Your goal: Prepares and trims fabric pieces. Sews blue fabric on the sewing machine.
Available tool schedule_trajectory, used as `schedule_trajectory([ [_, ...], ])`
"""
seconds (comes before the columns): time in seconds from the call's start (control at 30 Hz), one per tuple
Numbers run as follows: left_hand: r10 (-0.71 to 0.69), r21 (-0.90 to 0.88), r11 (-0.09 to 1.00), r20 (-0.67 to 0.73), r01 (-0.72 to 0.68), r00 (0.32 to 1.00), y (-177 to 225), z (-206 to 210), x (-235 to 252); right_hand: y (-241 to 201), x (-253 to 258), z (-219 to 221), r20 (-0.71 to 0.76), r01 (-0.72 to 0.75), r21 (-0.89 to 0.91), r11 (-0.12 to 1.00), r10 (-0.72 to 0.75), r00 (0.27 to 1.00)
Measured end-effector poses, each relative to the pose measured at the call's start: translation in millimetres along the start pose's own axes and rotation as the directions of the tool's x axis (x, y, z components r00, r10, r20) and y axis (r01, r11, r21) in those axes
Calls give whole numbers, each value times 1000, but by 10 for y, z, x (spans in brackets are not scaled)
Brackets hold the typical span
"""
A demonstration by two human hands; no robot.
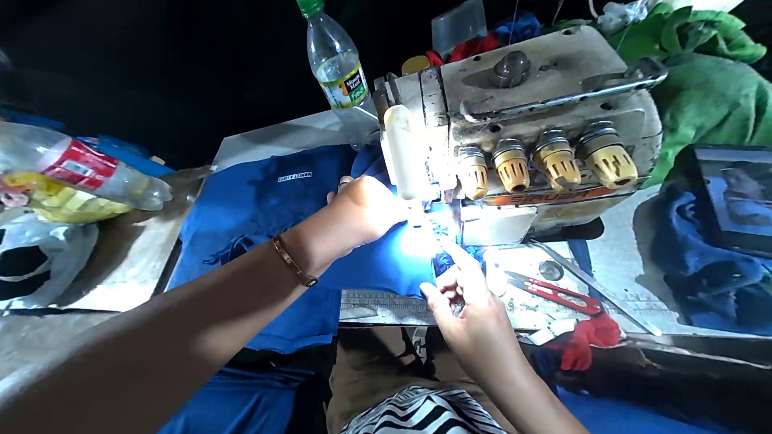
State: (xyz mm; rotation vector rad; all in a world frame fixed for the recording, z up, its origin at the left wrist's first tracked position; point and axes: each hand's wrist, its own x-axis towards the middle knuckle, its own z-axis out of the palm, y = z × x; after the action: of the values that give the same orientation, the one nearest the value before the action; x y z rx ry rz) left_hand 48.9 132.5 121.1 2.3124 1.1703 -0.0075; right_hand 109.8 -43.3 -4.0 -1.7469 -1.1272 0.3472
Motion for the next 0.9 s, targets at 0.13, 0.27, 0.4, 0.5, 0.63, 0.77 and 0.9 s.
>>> schedule_trajectory([
  [0.13, -5, 16, 1000, -35, 5, 999, -57, 23, 7, -11, 4, 8, -5, 0, 8, 1000, 0, 1000],
  [0.27, 14, 53, 999, -13, -14, 1000, -58, 37, 7, -16, 4, 14, -9, 8, -7, 1000, -8, 1000],
  [0.4, 130, 79, 989, -124, -121, 984, -159, 114, -52, -19, 8, 24, -8, 2, -18, 1000, -2, 1000],
  [0.5, 170, 72, 985, -232, -158, 958, -207, 201, -100, -26, 13, 22, -3, -4, -3, 1000, 4, 1000],
  [0.63, 264, 104, 964, -379, -243, 887, -292, 320, -149, -28, 26, 13, -10, 2, -2, 1000, -2, 1000],
  [0.77, 360, 167, 933, -431, -319, 827, -327, 384, -280, -33, 19, 9, -22, -4, -20, 1000, 4, 1000],
  [0.9, 385, 226, 921, -418, -316, 823, -378, 451, -269, -47, 0, -1, -1, -23, -4, 1000, 23, 1000],
])
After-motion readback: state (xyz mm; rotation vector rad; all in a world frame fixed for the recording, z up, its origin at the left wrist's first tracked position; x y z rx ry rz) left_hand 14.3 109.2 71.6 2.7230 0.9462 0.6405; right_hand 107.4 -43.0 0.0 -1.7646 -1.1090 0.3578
